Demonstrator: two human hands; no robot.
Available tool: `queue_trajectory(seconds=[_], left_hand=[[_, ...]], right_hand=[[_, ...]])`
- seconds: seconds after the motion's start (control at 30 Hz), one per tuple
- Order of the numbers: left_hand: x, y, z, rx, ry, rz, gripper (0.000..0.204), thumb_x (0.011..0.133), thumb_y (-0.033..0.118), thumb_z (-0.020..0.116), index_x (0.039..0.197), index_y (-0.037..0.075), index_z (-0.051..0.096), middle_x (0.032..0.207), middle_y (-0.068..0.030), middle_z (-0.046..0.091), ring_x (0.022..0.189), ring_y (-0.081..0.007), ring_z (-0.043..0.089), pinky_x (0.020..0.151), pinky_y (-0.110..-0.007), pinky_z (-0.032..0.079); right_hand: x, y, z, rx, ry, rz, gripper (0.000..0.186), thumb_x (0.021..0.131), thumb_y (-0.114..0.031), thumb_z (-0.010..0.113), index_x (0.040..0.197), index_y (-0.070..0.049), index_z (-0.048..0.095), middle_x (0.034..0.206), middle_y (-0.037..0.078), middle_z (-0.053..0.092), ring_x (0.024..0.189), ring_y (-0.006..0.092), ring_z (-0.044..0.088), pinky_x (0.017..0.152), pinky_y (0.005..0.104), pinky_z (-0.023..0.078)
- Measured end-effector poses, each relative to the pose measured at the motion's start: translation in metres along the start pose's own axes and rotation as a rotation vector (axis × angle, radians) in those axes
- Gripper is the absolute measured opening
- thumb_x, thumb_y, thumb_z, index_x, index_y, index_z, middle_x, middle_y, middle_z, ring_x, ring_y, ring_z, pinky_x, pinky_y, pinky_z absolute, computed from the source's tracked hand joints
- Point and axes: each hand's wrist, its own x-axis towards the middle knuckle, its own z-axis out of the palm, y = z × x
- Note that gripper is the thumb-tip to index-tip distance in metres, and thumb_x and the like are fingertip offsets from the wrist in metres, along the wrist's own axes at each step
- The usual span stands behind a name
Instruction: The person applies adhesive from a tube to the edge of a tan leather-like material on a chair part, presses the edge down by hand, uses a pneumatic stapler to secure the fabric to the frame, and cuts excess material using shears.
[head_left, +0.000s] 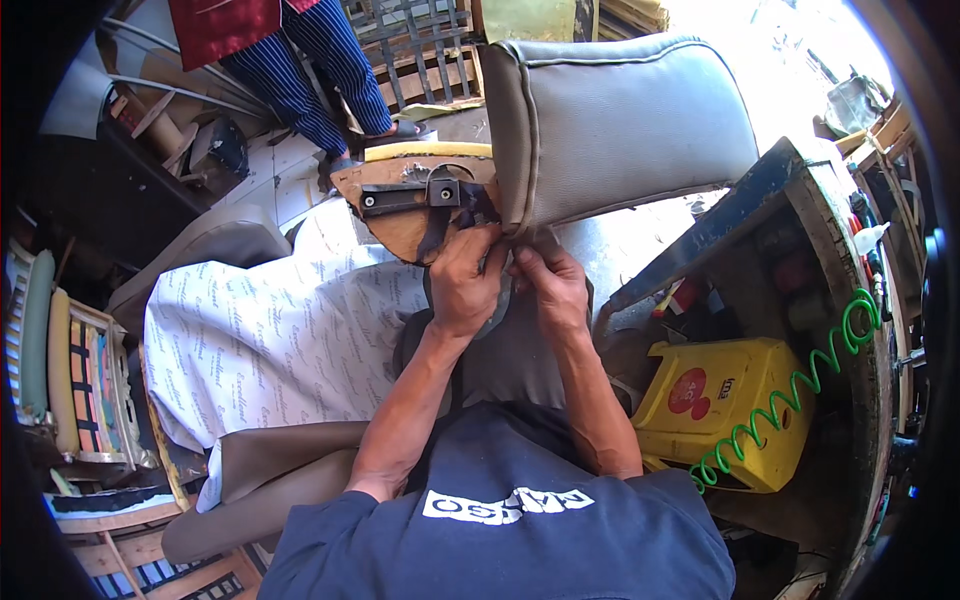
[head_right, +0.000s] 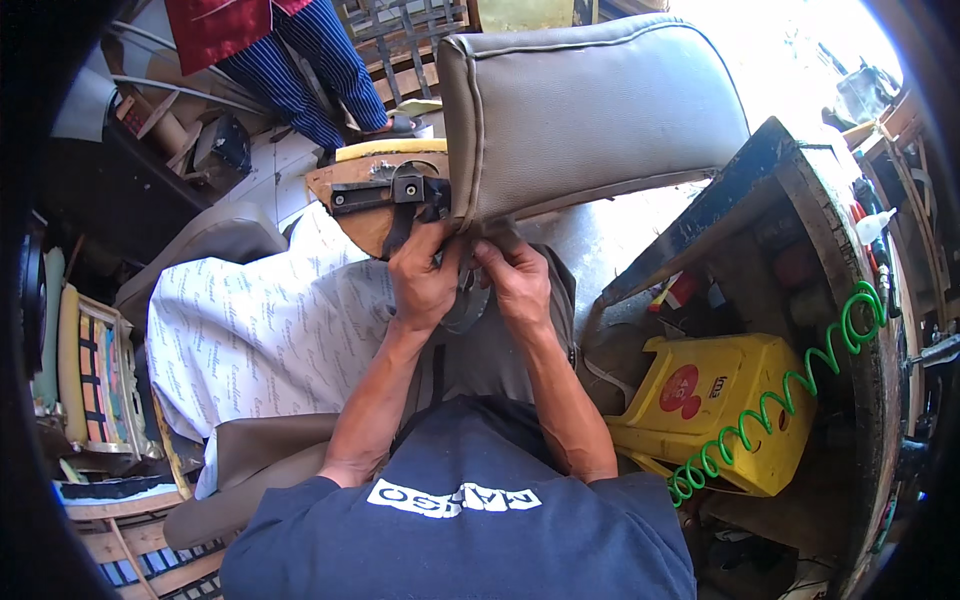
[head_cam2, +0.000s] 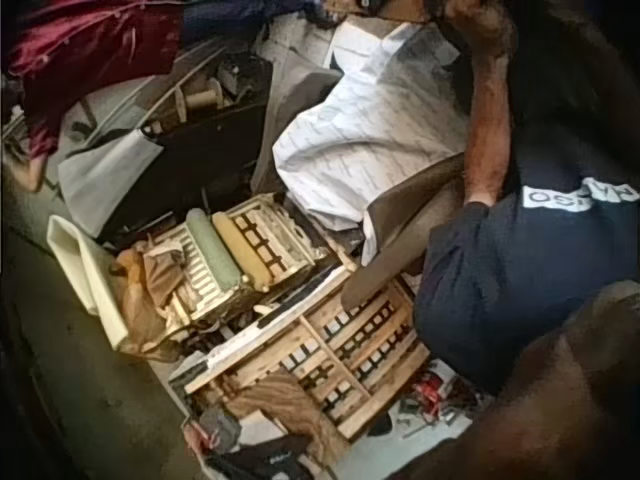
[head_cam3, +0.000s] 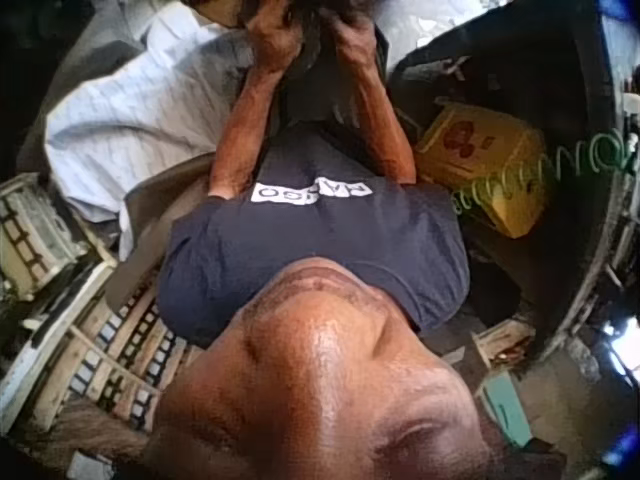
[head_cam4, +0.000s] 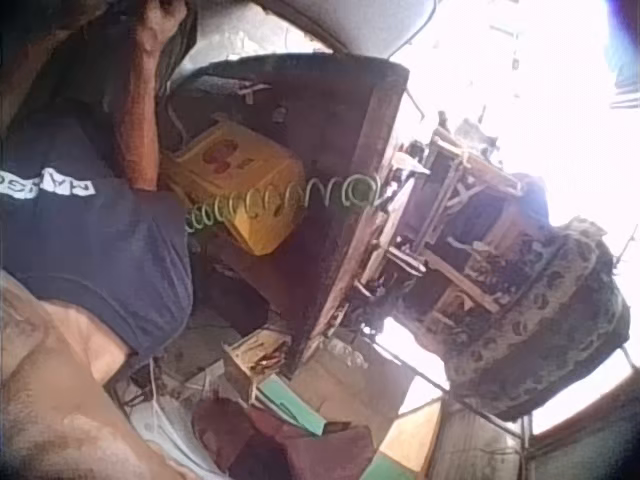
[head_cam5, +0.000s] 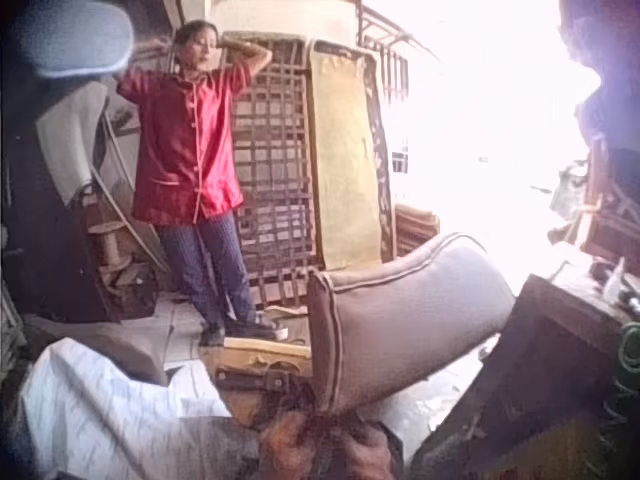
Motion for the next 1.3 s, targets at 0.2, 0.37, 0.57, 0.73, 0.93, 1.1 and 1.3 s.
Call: queue_trajectory(seconds=[0.2,0.37,0.57,0.73,0.93,1.1,1.3], left_hand=[[-0.007,0.025,-0.020,0.037,-0.098,-0.004,0.022,0.087,0.006,0.075,0.108,0.001,0.071,0.095,-0.0117,0.072,0.090,-0.0305,0.071,0.078,-0.039,0.055],[-0.004,0.042,-0.016,-0.215,-0.077,-0.210,0.029,0.089,0.020,0.081,0.105,-0.001,0.069,0.091,-0.0137,0.074,0.088,-0.0246,0.073,0.076,-0.035,0.055],[0.003,0.053,0.005,0.048,0.014,-0.197,0.037,0.086,0.030,0.087,0.093,0.001,0.065,0.077,-0.0124,0.072,0.069,-0.0257,0.071,0.066,-0.037,0.055],[0.009,0.044,0.027,-0.084,0.209,-0.252,0.052,0.083,0.031,0.090,0.110,-0.001,0.060,0.088,-0.0120,0.073,0.080,-0.0226,0.070,0.077,-0.035,0.054],[0.013,0.017,0.029,0.125,0.048,-0.058,0.053,0.086,0.025,0.087,0.123,0.001,0.058,0.098,-0.0183,0.075,0.091,-0.0286,0.075,0.081,-0.039,0.056],[0.008,-0.001,0.040,0.016,0.088,-0.083,0.045,0.093,0.017,0.079,0.128,0.000,0.057,0.107,-0.0204,0.076,0.095,-0.0290,0.075,0.083,-0.039,0.056],[0.009,-0.010,0.035,0.028,0.007,-0.015,0.042,0.097,0.020,0.075,0.127,-0.001,0.054,0.099,-0.0247,0.075,0.094,-0.0337,0.077,0.074,-0.039,0.057]], right_hand=[[-0.007,-0.011,-0.013,-0.064,-0.106,0.095,0.029,0.098,-0.028,0.074,0.105,-0.001,0.073,0.082,0.002,0.070,0.069,0.0081,0.061,0.061,0.0231,0.046],[-0.028,-0.007,-0.025,-0.102,-0.232,0.271,0.031,0.101,-0.032,0.069,0.098,-0.002,0.072,0.074,0.001,0.067,0.065,0.0071,0.058,0.061,0.0243,0.046],[-0.051,0.004,-0.062,-0.210,0.038,0.300,0.034,0.102,-0.037,0.067,0.097,-0.004,0.072,0.074,0.001,0.066,0.063,0.0059,0.055,0.061,0.0226,0.044],[-0.057,0.014,-0.089,-0.255,0.082,0.293,0.037,0.101,-0.040,0.067,0.098,-0.004,0.072,0.073,0.001,0.066,0.063,0.0062,0.054,0.060,0.0230,0.043],[-0.069,0.000,-0.101,-0.311,0.154,0.326,0.033,0.102,-0.036,0.066,0.099,-0.003,0.072,0.075,0.001,0.066,0.066,0.0061,0.057,0.062,0.0234,0.044],[-0.071,-0.071,-0.097,-0.595,0.083,0.069,0.029,0.101,-0.030,0.067,0.106,-0.001,0.073,0.083,0.006,0.072,0.076,0.0123,0.067,0.072,0.0286,0.053],[-0.096,-0.238,-0.090,-1.021,0.303,-0.654,0.015,0.096,-0.014,0.071,0.103,-0.002,0.075,0.090,0.013,0.075,0.075,0.0193,0.072,0.068,0.0325,0.057]])
